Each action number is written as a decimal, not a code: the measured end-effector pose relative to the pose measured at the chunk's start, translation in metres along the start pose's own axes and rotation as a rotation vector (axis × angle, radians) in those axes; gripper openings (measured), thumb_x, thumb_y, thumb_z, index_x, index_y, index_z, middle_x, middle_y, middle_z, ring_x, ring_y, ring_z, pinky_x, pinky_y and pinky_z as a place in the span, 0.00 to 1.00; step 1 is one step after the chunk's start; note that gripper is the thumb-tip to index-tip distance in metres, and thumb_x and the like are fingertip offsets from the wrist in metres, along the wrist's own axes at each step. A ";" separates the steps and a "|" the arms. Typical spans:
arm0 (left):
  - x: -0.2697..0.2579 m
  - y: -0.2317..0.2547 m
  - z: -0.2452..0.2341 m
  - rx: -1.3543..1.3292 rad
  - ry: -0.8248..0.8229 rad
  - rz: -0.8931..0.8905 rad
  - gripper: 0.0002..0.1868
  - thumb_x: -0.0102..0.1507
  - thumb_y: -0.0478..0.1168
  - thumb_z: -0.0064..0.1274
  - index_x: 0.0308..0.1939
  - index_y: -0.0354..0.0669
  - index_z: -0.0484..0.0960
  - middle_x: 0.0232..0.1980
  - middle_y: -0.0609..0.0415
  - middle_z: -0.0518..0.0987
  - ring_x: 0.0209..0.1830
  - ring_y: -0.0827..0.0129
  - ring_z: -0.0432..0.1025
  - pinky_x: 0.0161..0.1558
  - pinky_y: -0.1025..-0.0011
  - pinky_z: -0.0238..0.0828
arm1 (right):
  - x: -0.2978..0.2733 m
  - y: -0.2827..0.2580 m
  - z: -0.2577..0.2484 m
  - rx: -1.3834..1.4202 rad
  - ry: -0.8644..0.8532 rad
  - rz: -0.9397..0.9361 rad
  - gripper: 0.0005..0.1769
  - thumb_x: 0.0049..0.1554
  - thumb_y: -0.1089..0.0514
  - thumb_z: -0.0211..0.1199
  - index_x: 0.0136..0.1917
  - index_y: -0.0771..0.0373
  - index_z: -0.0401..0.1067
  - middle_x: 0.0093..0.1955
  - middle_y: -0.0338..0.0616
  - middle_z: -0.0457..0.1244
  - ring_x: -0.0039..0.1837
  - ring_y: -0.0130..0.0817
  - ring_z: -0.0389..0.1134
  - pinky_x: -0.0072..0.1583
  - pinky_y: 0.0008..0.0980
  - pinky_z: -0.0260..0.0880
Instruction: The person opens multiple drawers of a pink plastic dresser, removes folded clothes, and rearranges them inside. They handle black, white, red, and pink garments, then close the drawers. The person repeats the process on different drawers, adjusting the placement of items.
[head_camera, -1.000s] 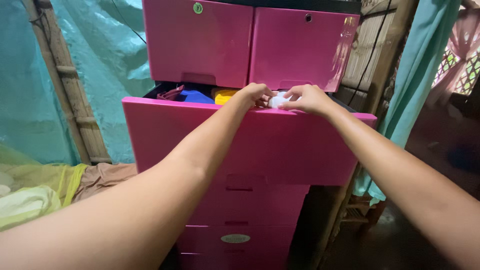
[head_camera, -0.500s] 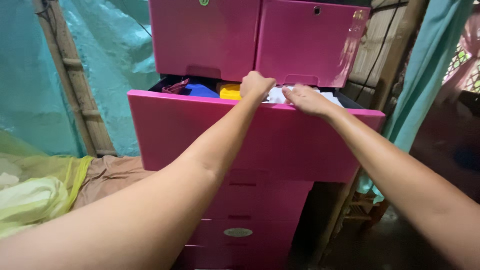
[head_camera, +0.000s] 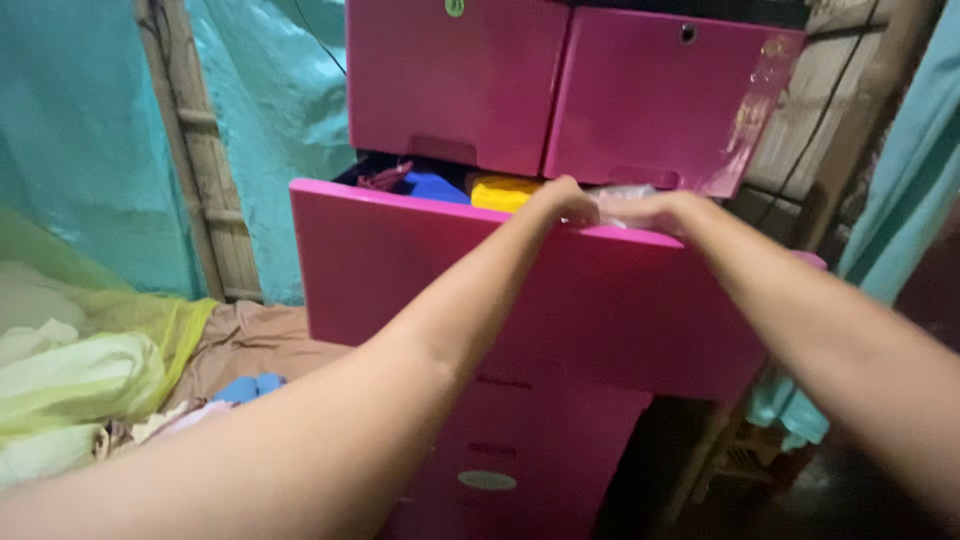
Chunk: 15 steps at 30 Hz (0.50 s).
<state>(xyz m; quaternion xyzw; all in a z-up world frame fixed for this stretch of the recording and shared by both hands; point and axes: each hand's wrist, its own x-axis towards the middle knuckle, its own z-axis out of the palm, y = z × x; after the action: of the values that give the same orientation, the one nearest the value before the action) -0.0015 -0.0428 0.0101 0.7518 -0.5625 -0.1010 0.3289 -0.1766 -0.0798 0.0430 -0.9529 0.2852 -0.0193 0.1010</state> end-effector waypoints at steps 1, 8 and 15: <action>0.004 -0.003 0.001 0.027 0.016 0.005 0.10 0.49 0.41 0.65 0.32 0.41 0.88 0.30 0.52 0.83 0.27 0.73 0.76 0.31 0.75 0.71 | 0.003 0.004 0.005 -0.037 -0.018 0.059 0.48 0.55 0.18 0.34 0.84 0.31 0.38 0.88 0.35 0.30 0.87 0.47 0.28 0.80 0.64 0.33; 0.037 -0.014 0.017 0.091 -0.154 0.084 0.07 0.52 0.39 0.57 0.26 0.39 0.84 0.22 0.53 0.74 0.20 0.74 0.65 0.22 0.68 0.59 | 0.028 0.055 -0.002 0.080 -0.034 -0.073 0.49 0.53 0.23 0.38 0.84 0.33 0.36 0.88 0.35 0.28 0.87 0.47 0.31 0.79 0.65 0.35; 0.022 -0.013 0.003 -0.116 -0.072 -0.004 0.13 0.56 0.48 0.61 0.39 0.45 0.87 0.37 0.50 0.86 0.29 0.70 0.79 0.30 0.73 0.75 | 0.037 0.110 0.012 0.012 -0.009 0.175 0.49 0.59 0.22 0.38 0.85 0.37 0.28 0.88 0.45 0.27 0.88 0.45 0.26 0.82 0.53 0.30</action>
<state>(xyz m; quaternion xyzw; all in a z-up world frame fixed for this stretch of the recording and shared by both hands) 0.0147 -0.0620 0.0042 0.7283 -0.5657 -0.1610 0.3515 -0.2037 -0.1883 0.0085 -0.9238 0.3667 -0.0078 0.1093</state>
